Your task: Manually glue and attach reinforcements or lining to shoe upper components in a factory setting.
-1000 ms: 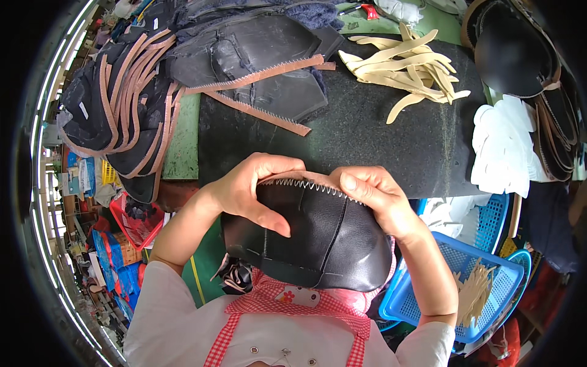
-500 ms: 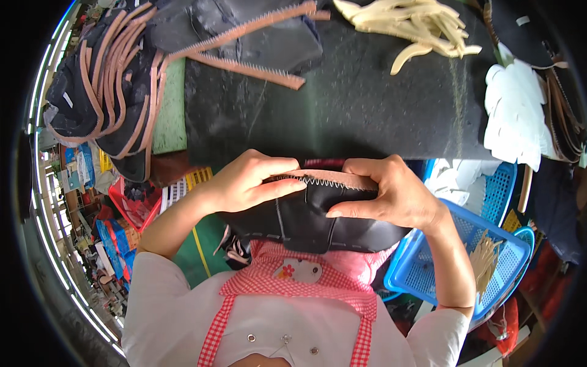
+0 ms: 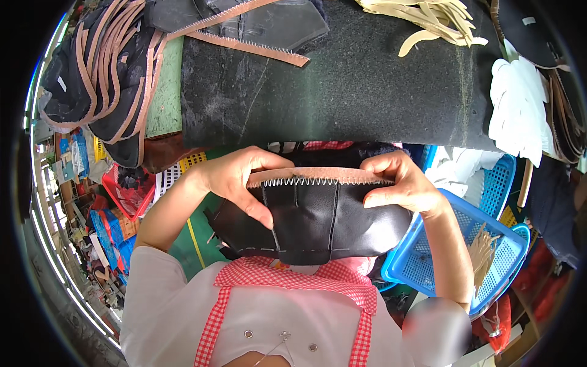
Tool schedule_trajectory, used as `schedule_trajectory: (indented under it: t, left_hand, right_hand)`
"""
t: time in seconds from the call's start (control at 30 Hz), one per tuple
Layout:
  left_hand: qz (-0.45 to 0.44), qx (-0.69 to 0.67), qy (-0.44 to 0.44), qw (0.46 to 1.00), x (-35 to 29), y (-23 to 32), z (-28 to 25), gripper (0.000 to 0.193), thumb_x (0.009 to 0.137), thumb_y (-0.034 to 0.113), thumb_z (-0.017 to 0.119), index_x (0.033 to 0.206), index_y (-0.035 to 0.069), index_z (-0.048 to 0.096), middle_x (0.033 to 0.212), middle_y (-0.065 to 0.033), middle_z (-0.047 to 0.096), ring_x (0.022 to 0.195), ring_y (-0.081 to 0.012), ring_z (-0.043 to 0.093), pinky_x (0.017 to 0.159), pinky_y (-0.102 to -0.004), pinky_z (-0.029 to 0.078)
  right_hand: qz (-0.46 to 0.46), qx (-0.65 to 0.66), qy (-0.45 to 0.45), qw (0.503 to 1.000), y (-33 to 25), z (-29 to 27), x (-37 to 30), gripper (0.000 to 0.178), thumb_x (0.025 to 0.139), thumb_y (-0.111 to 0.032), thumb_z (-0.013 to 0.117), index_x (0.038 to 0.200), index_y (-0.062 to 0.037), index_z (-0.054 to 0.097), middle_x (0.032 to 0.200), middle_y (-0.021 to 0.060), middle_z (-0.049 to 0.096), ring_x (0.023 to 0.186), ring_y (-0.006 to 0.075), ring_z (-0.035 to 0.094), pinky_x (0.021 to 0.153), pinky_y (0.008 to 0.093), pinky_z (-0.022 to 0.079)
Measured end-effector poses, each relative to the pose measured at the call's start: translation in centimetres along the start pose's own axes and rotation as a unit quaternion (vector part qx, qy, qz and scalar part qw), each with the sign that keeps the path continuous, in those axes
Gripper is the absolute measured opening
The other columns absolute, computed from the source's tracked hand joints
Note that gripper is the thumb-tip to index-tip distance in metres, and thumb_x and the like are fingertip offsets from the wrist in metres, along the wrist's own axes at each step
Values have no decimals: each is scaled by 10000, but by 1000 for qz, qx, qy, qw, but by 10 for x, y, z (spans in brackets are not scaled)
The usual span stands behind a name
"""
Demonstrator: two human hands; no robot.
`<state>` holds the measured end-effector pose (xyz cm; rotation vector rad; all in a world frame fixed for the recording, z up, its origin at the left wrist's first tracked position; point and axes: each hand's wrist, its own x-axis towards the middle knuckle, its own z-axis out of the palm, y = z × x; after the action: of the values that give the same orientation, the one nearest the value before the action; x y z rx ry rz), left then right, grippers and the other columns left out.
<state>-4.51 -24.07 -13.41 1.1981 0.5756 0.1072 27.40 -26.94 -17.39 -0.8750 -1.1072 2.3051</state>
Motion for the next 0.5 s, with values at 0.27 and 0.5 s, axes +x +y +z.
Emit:
schedule_trajectory:
  t: [0.27, 0.5]
  left_hand:
    - [22, 197, 94, 976, 14, 16, 8, 370, 851, 278, 815, 992, -31, 668, 748, -45, 607, 708, -72, 480, 650, -297, 438]
    - [-28, 129, 127, 983, 11, 29, 2, 289, 932, 226, 728, 1015, -49, 700, 784, 14, 608, 769, -32, 490, 692, -272, 448]
  right_hand:
    - [23, -122, 46, 991, -20, 9, 7, 306, 753, -136, 903, 923, -34, 669, 846, -82, 582, 795, 23, 504, 717, 211, 420]
    - [39, -183, 21, 982, -48, 17, 5, 465, 707, -144, 918, 1089, -26, 680, 963, -10, 654, 911, 78, 575, 854, 251, 466]
